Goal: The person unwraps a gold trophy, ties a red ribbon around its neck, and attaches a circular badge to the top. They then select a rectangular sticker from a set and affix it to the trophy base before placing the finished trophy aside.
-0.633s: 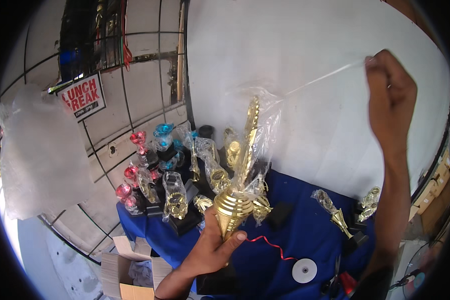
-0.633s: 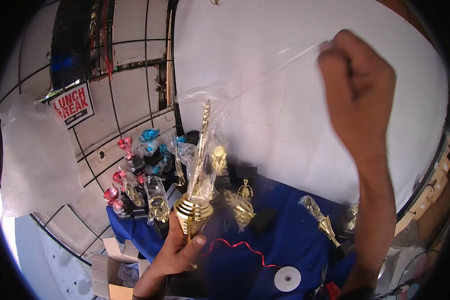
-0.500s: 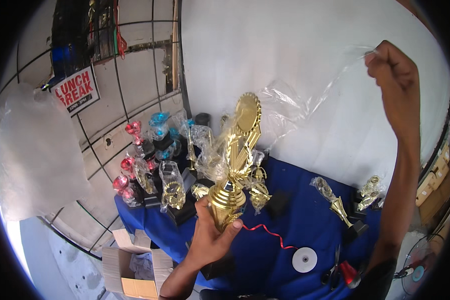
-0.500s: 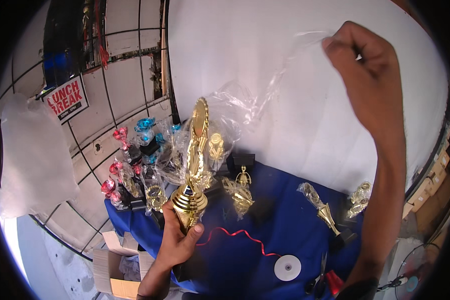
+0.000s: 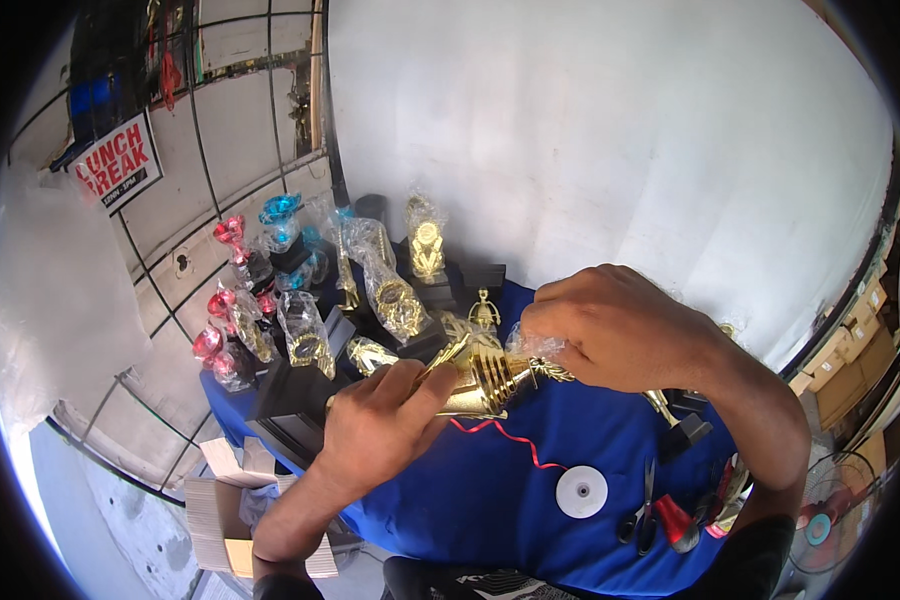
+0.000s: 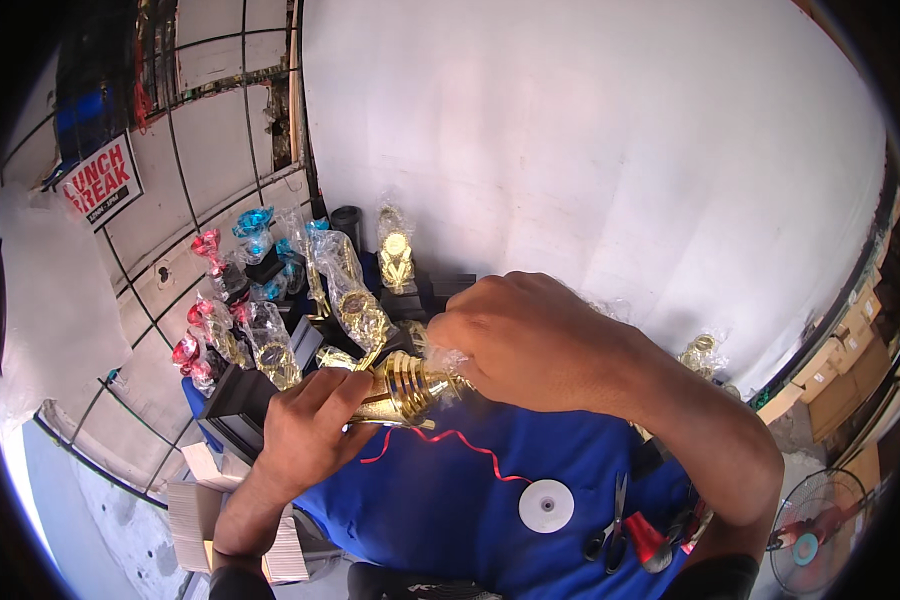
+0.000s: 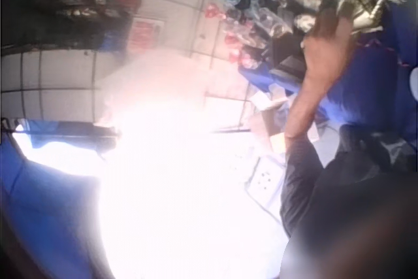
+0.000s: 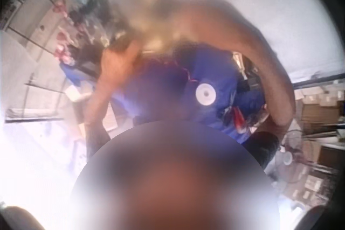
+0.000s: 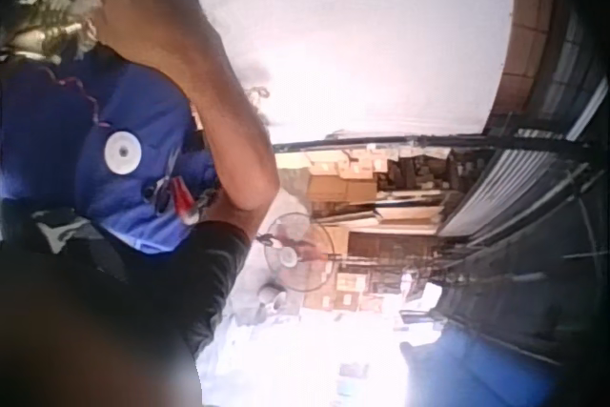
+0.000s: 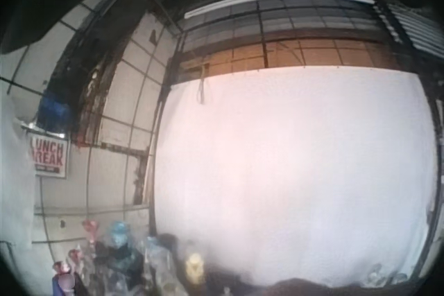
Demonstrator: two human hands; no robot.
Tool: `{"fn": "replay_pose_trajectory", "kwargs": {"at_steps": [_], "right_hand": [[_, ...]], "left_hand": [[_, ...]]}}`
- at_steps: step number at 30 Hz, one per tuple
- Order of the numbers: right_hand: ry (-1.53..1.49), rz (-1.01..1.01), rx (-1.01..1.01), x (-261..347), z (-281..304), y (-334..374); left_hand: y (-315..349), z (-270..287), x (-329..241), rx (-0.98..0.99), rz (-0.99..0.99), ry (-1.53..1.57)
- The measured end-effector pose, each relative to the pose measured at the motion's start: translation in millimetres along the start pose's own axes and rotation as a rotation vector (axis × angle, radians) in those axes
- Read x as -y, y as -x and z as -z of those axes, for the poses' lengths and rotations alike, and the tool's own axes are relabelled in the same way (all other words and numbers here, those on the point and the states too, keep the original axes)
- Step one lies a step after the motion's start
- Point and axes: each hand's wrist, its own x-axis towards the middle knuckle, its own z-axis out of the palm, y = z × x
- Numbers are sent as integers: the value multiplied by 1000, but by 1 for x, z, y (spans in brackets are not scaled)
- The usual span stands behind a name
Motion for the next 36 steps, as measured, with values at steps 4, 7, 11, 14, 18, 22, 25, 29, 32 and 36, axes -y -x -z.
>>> {"fn": "replay_pose_trajectory", "kwargs": {"at_steps": [4, 7, 11, 14, 18, 22, 25, 29, 32, 36], "right_hand": [[-56, 12, -54, -4, -17, 7], [-146, 23, -107, -6, -32, 6], [-348, 26, -226, -1, -41, -6], [-686, -235, -545, -12, -16, -17], [-1023, -404, -797, -51, 18, 8], [-626, -285, -966, -69, -33, 53], [-255, -319, -547, -47, -96, 99], [-615, -34, 868, 21, -162, 149], [-1062, -114, 102, 28, -147, 196], [-1139, -578, -817, 17, -146, 200]], "left_hand": [[1, 15, 7, 131, -64, -76], [0, 25, 8, 183, -93, -163], [2, 29, 4, 196, -178, -202], [14, 15, -16, 219, -410, -277], [30, -4, -15, 72, -180, 207], [38, -23, 2, -191, 533, 1179], [42, -51, 6, -65, 863, 1537], [47, -107, -3, -133, 935, 1870], [53, -136, -21, 33, 914, 1887], [53, -167, -90, 47, 896, 1684]]}}
